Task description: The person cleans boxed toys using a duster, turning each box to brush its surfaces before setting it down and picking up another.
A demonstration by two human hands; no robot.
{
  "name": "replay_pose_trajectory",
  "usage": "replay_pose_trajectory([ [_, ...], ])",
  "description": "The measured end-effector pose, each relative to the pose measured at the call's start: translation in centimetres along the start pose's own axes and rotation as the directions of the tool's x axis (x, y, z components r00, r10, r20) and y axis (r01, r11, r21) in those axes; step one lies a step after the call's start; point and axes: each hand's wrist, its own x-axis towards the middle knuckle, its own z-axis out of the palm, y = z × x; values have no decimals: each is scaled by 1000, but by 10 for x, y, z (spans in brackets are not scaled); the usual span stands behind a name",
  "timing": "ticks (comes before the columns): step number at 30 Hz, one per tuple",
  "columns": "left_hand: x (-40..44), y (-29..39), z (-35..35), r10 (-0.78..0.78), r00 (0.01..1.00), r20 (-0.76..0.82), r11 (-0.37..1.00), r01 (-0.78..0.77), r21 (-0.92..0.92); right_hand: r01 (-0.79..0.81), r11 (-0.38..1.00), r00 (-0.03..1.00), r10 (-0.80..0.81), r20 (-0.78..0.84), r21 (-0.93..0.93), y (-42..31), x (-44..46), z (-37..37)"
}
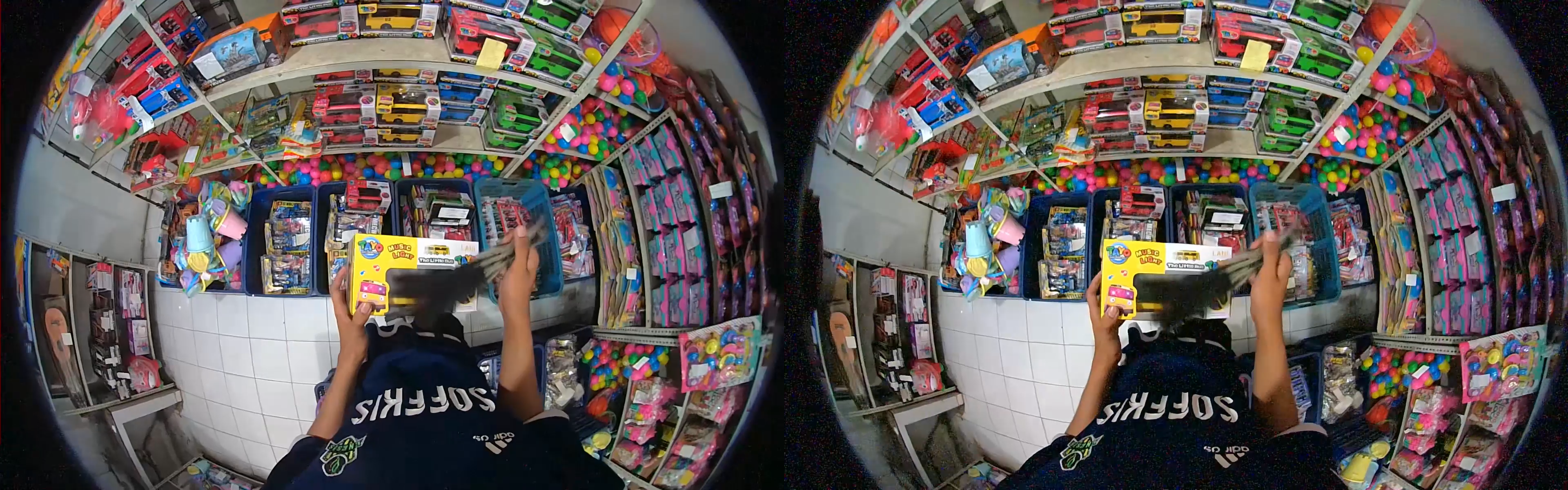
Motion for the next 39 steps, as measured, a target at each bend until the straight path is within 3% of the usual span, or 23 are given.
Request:
replay_pose_trajectory([
  [2, -2, 3, 4, -4, 1000, -10, 1000, 4, 1, -14, 993, 981, 37, -193, 119, 0, 6, 6],
  [3, -2, 0, 3, 3, 1000, -8, 1000, -3, -16, -15, 993, 981, 37, -191, 114, -1, 8, 4],
  [6, -7, -5, 0, -36, 999, -9, 999, 36, -14, -121, 992, 991, 122, -56, 23, -8, -3, -2],
  [9, -9, -3, 1, -14, 1000, 7, 1000, 14, -17, -50, 999, 999, 50, -7, -1, -5, -4, -2],
  [10, -11, -3, 3, -6, 1000, 17, 1000, 7, -11, -54, 998, 990, 55, -132, 11, -5, -4, 6],
  [11, -12, -9, 2, -3, 1000, -1, 1000, 3, -8, -52, 999, 990, 52, -127, 7, -5, -3, 6],
  [13, -15, -8, 5, -16, 1000, 8, 1000, 16, -3, -99, 995, 995, 98, 30, 20, -5, -7, 6],
  [16, -20, 0, 9, -79, 996, 33, 997, 79, 1, -14, 968, 983, 59, 176, -249, -9, -16, 1],
  [18, -17, -5, 8, -79, 993, 83, 995, 83, -47, 12, 977, 989, 19, 144, -214, -12, -18, 2],
  [20, -15, -14, 8, -60, 993, 97, 997, 63, -32, -44, 995, 998, 40, -42, -88, -7, -15, 1],
  [22, -14, -9, 12, -71, 991, 113, 997, 72, -4, -92, 988, 996, 92, -6, -124, -11, -11, -13],
  [24, -12, -15, 10, -75, 991, 112, 997, 75, 10, -27, 965, 980, 77, 181, -262, -10, -12, -25],
  [25, -12, -18, 10, -76, 992, 105, 997, 75, 18, 7, 978, 998, 6, 63, -207, 1, -10, -26],
  [26, -10, -18, 10, -79, 989, 129, 997, 76, 24, 4, 977, 998, 8, 55, -211, 4, -10, -26],
  [28, -10, -11, 14, -79, 986, 148, 997, 79, 5, -73, 994, 982, 85, -170, 77, 2, -3, -22],
  [29, -9, -8, 16, -81, 983, 164, 996, 83, -7, -86, 994, 994, 90, -61, 61, -2, -3, -25],
  [30, -7, -9, 17, -76, 983, 165, 997, 78, -9, -82, 995, 995, 86, -59, 63, -7, -5, -25],
  [32, -7, -12, 18, -52, 982, 182, 999, 52, 5, -45, 978, 978, 85, 190, -204, -14, -11, -28],
  [34, -9, -5, 22, -70, 977, 199, 998, 69, 13, 25, 985, 989, 0, 145, -171, -9, -9, -24],
  [36, -10, -3, 22, -78, 975, 206, 997, 77, 15, -18, 1000, 994, 19, -110, 12, -11, -7, -15],
  [38, -8, -5, 20, -31, 980, 197, 999, 22, 50, -40, 999, 997, 39, -71, -12, -5, 1, -27],
  [39, -6, -11, 16, -29, 980, 199, 998, 19, 54, 16, 997, 999, -12, 49, -81, -4, 2, -33],
])
